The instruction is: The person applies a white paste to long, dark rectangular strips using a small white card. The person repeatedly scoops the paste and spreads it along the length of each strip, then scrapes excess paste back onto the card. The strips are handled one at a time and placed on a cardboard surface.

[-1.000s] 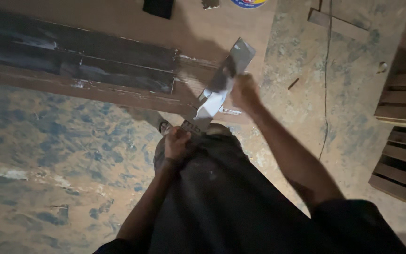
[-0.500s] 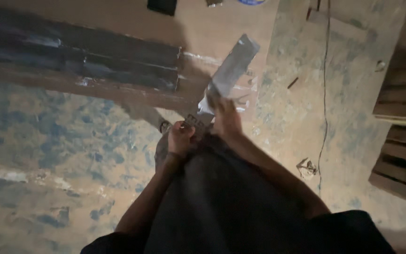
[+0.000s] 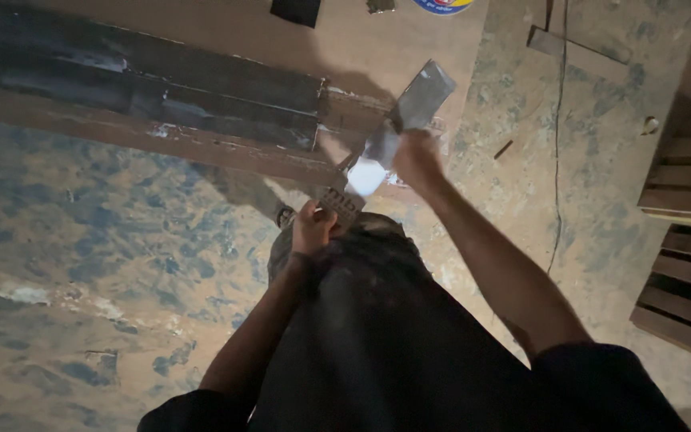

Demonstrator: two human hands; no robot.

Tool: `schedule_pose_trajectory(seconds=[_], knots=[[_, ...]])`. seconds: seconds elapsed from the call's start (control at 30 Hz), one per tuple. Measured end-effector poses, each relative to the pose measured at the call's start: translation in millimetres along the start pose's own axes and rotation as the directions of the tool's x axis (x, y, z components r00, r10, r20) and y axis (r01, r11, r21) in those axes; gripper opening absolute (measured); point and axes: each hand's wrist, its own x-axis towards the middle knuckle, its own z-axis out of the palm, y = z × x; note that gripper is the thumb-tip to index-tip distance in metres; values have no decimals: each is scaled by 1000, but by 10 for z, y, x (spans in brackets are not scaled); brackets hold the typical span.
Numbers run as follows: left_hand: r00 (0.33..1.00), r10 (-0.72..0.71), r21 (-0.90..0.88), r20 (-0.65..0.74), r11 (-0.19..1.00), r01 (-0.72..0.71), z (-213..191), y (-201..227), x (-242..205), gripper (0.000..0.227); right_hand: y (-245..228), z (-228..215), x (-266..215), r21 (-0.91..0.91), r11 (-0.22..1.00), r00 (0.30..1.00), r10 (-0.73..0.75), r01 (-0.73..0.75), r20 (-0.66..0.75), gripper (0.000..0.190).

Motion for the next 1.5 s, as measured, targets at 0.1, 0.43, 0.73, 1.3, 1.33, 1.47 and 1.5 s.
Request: schedule_pose_trajectory(seconds=[0.1,0.43,0.73,1.3,1.33,1.47,1.5], knots=[[993,110,17,35,994,-111,-18,-88,3,37,-537,208,-340,-147,980,987,-146,136,-62,9],[988,124,275,-93,957,-94,27,-46,58,48,-266,-40,88,-98,980,971,-186,173,-149,10],[990,106,236,-91,968,-82,29,-44,32,34,-1151,112,-745,157,983,975,-119,90,186,22],[988,-88,-49,127,994,95,-131,364,-8,23,-703,147,-1656,-88,844,848,-530,529,8,41],[989,-61,-24,133,998,65,-126,375,-47,23,-603,50,-1622,-87,838,839,-543,538,-46,37],[993,-66,204,95,978,45,-88,351,-298,22,-279,-388,-1170,124,991,978,-25,52,-205,27],[993,-68,186,93,981,49,-63,334,-356,21,-202,-516,-1038,185,982,966,6,44,-257,28]])
